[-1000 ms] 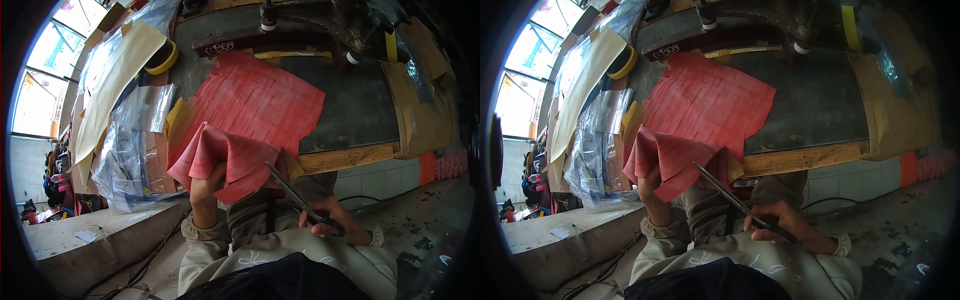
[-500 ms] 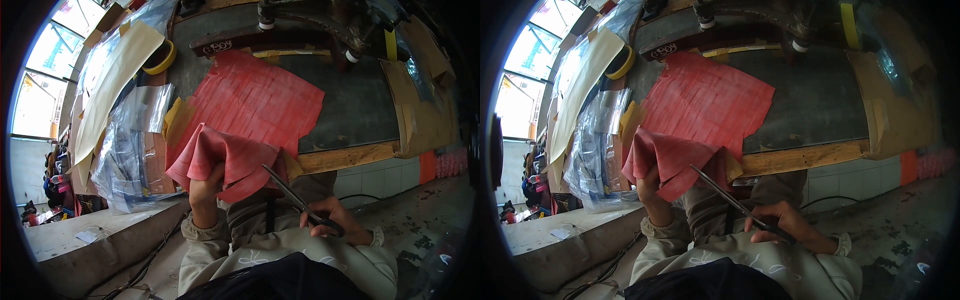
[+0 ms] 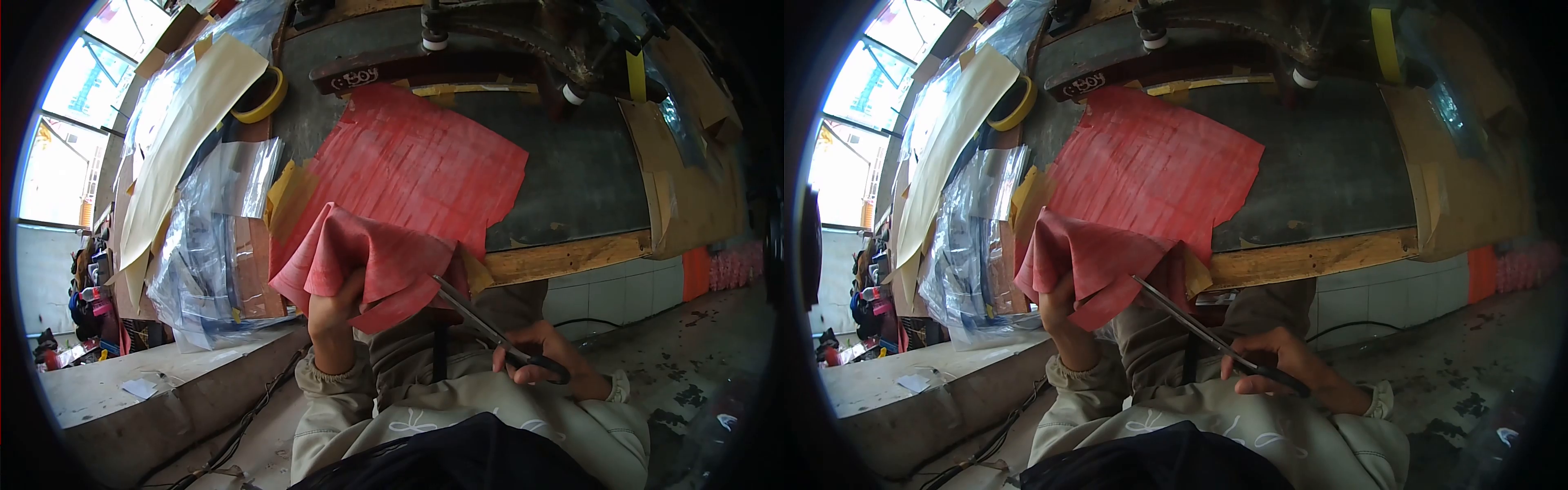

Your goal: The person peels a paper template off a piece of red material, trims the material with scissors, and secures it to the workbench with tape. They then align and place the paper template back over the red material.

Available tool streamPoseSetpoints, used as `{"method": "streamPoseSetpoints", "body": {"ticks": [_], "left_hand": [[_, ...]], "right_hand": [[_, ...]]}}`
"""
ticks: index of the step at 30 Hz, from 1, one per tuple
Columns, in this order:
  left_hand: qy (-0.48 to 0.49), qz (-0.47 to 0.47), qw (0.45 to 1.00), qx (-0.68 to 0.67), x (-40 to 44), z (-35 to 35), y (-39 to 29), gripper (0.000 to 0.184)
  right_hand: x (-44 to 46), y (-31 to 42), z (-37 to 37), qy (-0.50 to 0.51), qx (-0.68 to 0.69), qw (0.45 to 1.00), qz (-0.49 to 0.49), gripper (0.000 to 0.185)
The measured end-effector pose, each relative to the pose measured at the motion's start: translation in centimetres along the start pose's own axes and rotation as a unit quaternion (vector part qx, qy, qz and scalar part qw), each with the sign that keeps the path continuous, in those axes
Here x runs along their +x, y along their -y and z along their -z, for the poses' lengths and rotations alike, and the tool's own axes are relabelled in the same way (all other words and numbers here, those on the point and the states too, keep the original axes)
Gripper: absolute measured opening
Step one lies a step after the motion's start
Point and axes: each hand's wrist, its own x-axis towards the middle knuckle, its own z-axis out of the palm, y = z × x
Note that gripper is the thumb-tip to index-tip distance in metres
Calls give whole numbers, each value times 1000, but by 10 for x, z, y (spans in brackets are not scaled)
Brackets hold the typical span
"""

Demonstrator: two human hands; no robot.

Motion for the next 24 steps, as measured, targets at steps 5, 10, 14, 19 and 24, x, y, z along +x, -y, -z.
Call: {"method": "streamPoseSetpoints", "body": {"ticks": [5,10,14,19,24], "left_hand": [[-18,-13,999,27,2,-41,-37,35],[-152,-29,986,70,-13,-83,-41,41],[-42,-53,989,128,-17,-79,12,21],[43,-45,993,103,-15,-73,23,21],[54,-154,985,59,-20,-67,25,36]], "right_hand": [[0,-7,1,24,68,997,35,48],[32,-4,-18,-106,75,919,372,57],[37,14,-43,-300,28,865,402,59],[52,41,-45,-311,-9,864,396,45],[62,41,-43,-339,-50,856,388,38]]}}
